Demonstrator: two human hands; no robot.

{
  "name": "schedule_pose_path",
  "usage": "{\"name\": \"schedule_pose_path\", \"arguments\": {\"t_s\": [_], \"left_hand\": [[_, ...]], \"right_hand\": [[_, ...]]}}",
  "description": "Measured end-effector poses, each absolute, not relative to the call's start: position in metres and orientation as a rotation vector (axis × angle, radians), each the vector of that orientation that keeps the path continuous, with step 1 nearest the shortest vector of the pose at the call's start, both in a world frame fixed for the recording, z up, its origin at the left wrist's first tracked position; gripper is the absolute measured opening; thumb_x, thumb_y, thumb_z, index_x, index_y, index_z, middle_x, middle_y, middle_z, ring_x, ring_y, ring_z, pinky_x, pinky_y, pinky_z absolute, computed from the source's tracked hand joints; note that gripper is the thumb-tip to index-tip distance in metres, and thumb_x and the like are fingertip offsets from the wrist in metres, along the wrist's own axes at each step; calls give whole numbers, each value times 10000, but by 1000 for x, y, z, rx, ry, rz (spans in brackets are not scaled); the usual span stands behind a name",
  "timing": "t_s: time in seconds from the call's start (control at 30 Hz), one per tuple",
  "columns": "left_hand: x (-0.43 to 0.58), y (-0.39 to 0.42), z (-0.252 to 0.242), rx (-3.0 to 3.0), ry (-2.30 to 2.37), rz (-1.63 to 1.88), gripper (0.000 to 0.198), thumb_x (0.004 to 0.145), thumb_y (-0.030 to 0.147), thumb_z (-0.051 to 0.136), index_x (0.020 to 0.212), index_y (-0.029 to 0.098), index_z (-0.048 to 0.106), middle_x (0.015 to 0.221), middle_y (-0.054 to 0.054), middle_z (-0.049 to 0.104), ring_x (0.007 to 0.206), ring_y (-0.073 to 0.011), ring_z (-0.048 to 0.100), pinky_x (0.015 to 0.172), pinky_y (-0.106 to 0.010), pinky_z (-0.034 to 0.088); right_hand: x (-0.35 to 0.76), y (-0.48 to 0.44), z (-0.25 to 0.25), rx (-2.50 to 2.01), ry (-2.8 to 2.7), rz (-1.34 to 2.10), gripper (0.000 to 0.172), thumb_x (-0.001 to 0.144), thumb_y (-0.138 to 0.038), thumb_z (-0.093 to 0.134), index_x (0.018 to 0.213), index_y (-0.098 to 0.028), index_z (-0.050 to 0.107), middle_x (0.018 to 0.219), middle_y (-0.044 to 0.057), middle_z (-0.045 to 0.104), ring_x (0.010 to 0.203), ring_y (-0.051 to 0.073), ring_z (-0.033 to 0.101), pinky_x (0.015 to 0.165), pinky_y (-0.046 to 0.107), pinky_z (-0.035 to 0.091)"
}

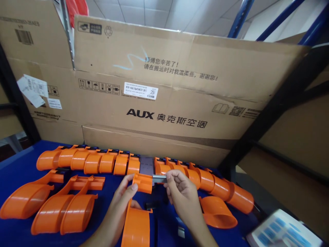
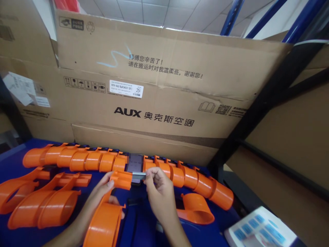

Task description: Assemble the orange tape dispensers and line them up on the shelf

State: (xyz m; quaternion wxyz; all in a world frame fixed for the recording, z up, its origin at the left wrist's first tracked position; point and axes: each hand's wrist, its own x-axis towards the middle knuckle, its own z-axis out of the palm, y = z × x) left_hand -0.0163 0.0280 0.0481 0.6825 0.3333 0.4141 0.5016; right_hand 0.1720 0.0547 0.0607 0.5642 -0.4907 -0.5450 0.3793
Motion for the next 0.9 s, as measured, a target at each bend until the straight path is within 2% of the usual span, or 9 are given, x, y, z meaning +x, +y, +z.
{"name": "schedule_pose_path", "arguments": {"t_s": [0.3,0.57,0.73,0.9], "left_hand": [[-17,31,46,802,893,1101,718,752,640,712,1294,229,482,481,51,650,430,-251,697,421,-253,471],[-14,27,58,705,985,1161,733,701,671,740,1261,246,531,453,80,593,447,-243,694,440,-250,470],[-17,30,55,668,991,1156,745,688,675,759,1266,246,566,457,66,610,445,-252,704,443,-265,502],[-13,25,51,764,979,1083,762,728,669,734,1323,232,549,466,38,646,464,-239,704,434,-236,473]], "right_hand": [[172,55,61,-1137,-1269,884,429,853,-634,666,834,-211,598,600,-31,576,385,84,443,350,204,365],[169,51,65,-1090,-1294,940,397,883,-601,653,868,-205,624,683,-2,618,485,114,521,419,221,455],[171,51,72,-1076,-1313,992,389,878,-596,661,865,-208,633,685,-2,627,475,113,495,432,232,441],[165,47,68,-1087,-1385,1004,352,890,-549,675,858,-199,659,626,-15,604,472,109,500,453,228,411]]}}
